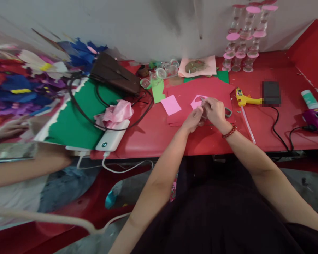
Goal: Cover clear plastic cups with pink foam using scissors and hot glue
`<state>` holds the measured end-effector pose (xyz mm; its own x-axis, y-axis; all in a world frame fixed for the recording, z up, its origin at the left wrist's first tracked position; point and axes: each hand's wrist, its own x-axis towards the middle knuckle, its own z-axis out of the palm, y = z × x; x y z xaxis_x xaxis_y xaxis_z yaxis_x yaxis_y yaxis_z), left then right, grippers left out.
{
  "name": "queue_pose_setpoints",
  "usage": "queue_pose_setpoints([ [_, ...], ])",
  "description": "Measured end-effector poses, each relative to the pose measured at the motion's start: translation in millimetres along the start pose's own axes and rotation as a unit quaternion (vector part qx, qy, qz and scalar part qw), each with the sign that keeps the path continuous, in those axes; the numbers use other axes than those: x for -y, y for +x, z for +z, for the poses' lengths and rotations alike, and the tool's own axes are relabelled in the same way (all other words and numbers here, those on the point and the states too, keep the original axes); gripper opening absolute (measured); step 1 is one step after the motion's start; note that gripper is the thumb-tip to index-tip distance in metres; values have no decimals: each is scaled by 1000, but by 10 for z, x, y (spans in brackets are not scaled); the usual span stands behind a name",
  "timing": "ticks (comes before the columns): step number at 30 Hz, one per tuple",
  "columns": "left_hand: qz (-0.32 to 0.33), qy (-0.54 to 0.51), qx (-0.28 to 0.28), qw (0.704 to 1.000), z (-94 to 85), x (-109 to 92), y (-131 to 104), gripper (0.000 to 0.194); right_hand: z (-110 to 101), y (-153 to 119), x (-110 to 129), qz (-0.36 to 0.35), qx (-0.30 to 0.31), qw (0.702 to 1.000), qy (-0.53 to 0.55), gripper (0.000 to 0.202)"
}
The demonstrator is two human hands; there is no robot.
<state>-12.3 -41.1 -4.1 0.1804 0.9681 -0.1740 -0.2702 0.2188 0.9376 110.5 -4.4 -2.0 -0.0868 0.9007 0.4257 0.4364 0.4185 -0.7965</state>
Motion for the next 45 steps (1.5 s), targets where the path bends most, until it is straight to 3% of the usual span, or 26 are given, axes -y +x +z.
queue_pose_setpoints([
  [20,43,17,35,998,-8,42,-34,66,92,32,-79,107,-29,985,130,43],
  [30,174,31,61,982,-64,118,49,72,43,61,-1,124,-86,957,246,36],
  [34,161,25,35,986,-55,89,47,74,25,73,-21,139,-93,950,265,29],
  [39,144,-22,-12,989,-20,-12,-9,57,-38,94,-62,120,-148,942,276,20],
  [43,139,-39,-14,989,-30,-58,-24,54,-42,101,-43,135,-104,933,317,7],
  [45,132,-44,-1,990,-32,-69,-23,53,-20,98,-27,149,-78,926,338,10],
])
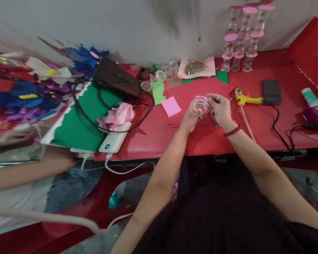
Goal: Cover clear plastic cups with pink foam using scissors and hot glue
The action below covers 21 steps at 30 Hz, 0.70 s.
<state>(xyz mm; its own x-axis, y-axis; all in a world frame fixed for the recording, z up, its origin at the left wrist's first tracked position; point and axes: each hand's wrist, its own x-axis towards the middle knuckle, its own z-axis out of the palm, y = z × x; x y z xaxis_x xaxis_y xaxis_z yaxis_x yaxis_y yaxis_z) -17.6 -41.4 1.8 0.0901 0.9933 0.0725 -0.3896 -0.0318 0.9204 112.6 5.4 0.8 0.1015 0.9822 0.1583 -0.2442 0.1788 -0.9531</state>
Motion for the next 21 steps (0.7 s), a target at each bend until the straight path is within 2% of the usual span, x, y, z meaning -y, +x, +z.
queue_pose_setpoints([
  [3,-38,-8,-27,999,20,-19,12,44,27,-16,-17,32,28,999,-6,30],
  [6,-86,-13,-46,995,45,-28,31,49,25,-33,-35,31,60,996,-57,42],
  [10,-101,-12,-33,994,36,-2,46,61,9,-58,-40,-48,77,982,-164,32],
  [14,-112,14,-36,993,38,9,37,69,14,-102,-27,-96,90,960,-247,20],
  [18,-78,41,-57,995,75,8,26,60,30,-140,-14,-162,81,949,-257,16],
  [21,-43,54,-54,996,73,56,27,50,35,-147,-19,-179,76,951,-240,22],
])
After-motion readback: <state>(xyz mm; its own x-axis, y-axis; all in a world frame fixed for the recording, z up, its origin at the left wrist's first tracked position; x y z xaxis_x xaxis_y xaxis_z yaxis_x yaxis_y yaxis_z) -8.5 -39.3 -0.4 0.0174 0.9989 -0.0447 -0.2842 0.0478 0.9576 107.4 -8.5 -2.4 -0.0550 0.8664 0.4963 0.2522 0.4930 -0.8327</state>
